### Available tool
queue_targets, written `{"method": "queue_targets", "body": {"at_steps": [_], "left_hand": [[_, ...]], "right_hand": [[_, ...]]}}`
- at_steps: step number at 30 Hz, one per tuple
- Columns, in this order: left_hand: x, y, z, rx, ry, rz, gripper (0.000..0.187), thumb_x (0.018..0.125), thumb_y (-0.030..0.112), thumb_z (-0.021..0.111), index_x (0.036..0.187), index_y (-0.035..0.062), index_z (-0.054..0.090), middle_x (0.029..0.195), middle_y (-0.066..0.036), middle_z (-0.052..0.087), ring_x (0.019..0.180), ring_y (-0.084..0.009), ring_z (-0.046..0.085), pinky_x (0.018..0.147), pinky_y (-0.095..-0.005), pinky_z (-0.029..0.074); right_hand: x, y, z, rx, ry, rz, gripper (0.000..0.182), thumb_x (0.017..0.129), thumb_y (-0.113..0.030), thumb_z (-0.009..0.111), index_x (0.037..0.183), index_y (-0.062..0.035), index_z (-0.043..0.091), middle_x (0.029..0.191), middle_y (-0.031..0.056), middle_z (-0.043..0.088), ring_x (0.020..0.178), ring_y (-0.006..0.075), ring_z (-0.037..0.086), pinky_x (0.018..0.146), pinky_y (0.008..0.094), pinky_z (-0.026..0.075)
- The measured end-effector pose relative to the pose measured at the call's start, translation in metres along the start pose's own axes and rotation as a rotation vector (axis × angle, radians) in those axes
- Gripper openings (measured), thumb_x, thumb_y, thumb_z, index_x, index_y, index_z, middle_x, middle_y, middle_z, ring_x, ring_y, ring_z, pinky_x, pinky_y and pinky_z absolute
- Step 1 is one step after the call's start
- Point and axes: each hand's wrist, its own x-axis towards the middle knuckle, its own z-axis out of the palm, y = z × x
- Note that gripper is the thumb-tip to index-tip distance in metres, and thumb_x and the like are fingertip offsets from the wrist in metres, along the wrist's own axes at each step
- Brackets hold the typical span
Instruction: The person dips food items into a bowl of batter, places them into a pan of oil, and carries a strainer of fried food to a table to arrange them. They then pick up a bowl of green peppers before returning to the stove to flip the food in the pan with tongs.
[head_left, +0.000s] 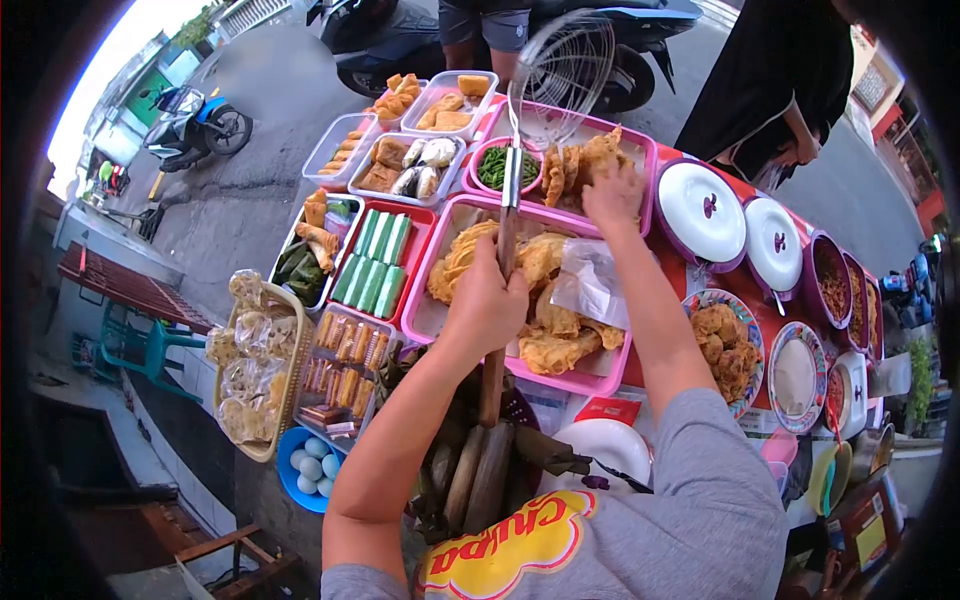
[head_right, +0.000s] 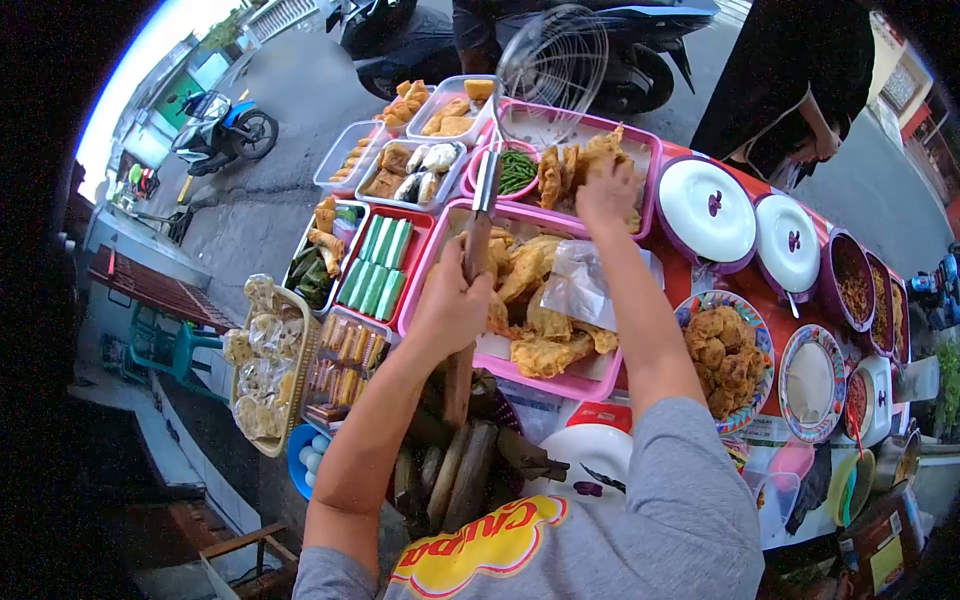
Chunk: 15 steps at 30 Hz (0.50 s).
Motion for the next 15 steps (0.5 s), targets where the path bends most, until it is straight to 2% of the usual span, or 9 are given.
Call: {"method": "queue_targets", "body": {"at_steps": [2,4,5,6,8,9,12,14,15], "left_hand": [[0.001,-0.008,-0.013,0.011,0.023,0.042,0.043,0.075,0.010,0.048,0.115,0.0016,0.034,0.085,-0.024,0.055,0.081,-0.0383,0.054,0.071,-0.0404,0.042],[0.001,-0.007,-0.024,-0.180,-0.061,-0.156,0.041,0.076,0.010,0.049,0.113,0.0006,0.034,0.086,-0.022,0.055,0.074,-0.0319,0.056,0.069,-0.0387,0.042],[0.004,-0.018,-0.019,-0.306,-0.008,0.006,0.029,0.080,0.004,0.045,0.108,0.0032,0.035,0.070,-0.005,0.046,0.046,-0.0092,0.044,0.037,-0.0229,0.037],[0.003,-0.014,-0.022,-0.308,-0.004,0.005,0.029,0.080,0.004,0.045,0.108,0.0032,0.035,0.070,-0.005,0.046,0.046,-0.0092,0.044,0.037,-0.0229,0.037],[-0.001,0.003,-0.030,-0.587,-0.087,-0.157,0.032,0.080,0.004,0.046,0.109,0.0037,0.036,0.071,-0.004,0.046,0.048,-0.0098,0.044,0.038,-0.0236,0.037],[-0.003,0.007,-0.033,-0.585,-0.086,-0.156,0.032,0.080,0.004,0.046,0.109,0.0037,0.036,0.071,-0.004,0.046,0.048,-0.0098,0.044,0.038,-0.0236,0.037],[-0.014,0.008,-0.053,-0.717,-0.087,-0.209,0.033,0.079,0.006,0.047,0.111,0.0046,0.036,0.073,-0.005,0.045,0.050,-0.0096,0.043,0.039,-0.0235,0.038],[-0.024,0.001,-0.071,-0.721,-0.110,-0.183,0.036,0.080,0.008,0.047,0.114,0.0053,0.036,0.077,-0.006,0.045,0.052,-0.0098,0.042,0.040,-0.0231,0.038],[-0.030,0.001,-0.080,-0.725,-0.104,-0.184,0.036,0.080,0.008,0.047,0.114,0.0053,0.036,0.077,-0.006,0.045,0.052,-0.0098,0.042,0.040,-0.0231,0.038]], "right_hand": [[0.001,0.012,0.002,-0.005,-0.069,0.024,0.032,0.073,-0.020,0.049,0.102,-0.0099,0.057,0.117,0.0083,0.045,0.111,0.0297,0.037,0.097,0.0477,0.018],[-0.005,0.014,-0.017,0.007,-0.068,0.043,0.026,0.072,-0.017,0.048,0.094,-0.0090,0.059,0.114,0.0074,0.048,0.110,0.0301,0.038,0.095,0.0467,0.021],[-0.002,0.008,-0.017,0.099,-0.097,-0.056,0.022,0.074,-0.019,0.048,0.090,-0.0091,0.059,0.112,0.0073,0.049,0.110,0.0272,0.040,0.093,0.0451,0.022],[0.001,-0.004,-0.013,0.099,-0.096,-0.061,0.022,0.074,-0.019,0.048,0.090,-0.0091,0.059,0.112,0.0073,0.049,0.110,0.0272,0.040,0.093,0.0451,0.022],[0.002,-0.026,0.007,0.418,0.092,-0.646,0.030,0.074,-0.026,0.050,0.097,-0.0073,0.058,0.111,0.0098,0.050,0.110,0.0242,0.040,0.097,0.0443,0.019],[0.006,-0.028,0.021,0.419,0.095,-0.646,0.030,0.074,-0.026,0.050,0.097,-0.0073,0.058,0.111,0.0098,0.050,0.110,0.0242,0.040,0.097,0.0443,0.019],[0.014,-0.034,0.040,0.183,0.364,-0.694,0.037,0.075,-0.032,0.051,0.102,-0.0080,0.057,0.109,0.0107,0.051,0.110,0.0226,0.040,0.099,0.0455,0.016],[0.013,-0.021,0.021,-0.135,0.101,-0.340,0.036,0.077,-0.034,0.050,0.105,-0.0124,0.058,0.112,0.0105,0.050,0.113,0.0210,0.037,0.101,0.0472,0.010],[0.011,-0.015,0.009,-0.135,0.102,-0.346,0.036,0.077,-0.034,0.050,0.105,-0.0124,0.058,0.112,0.0105,0.050,0.113,0.0210,0.037,0.101,0.0472,0.010]]}}
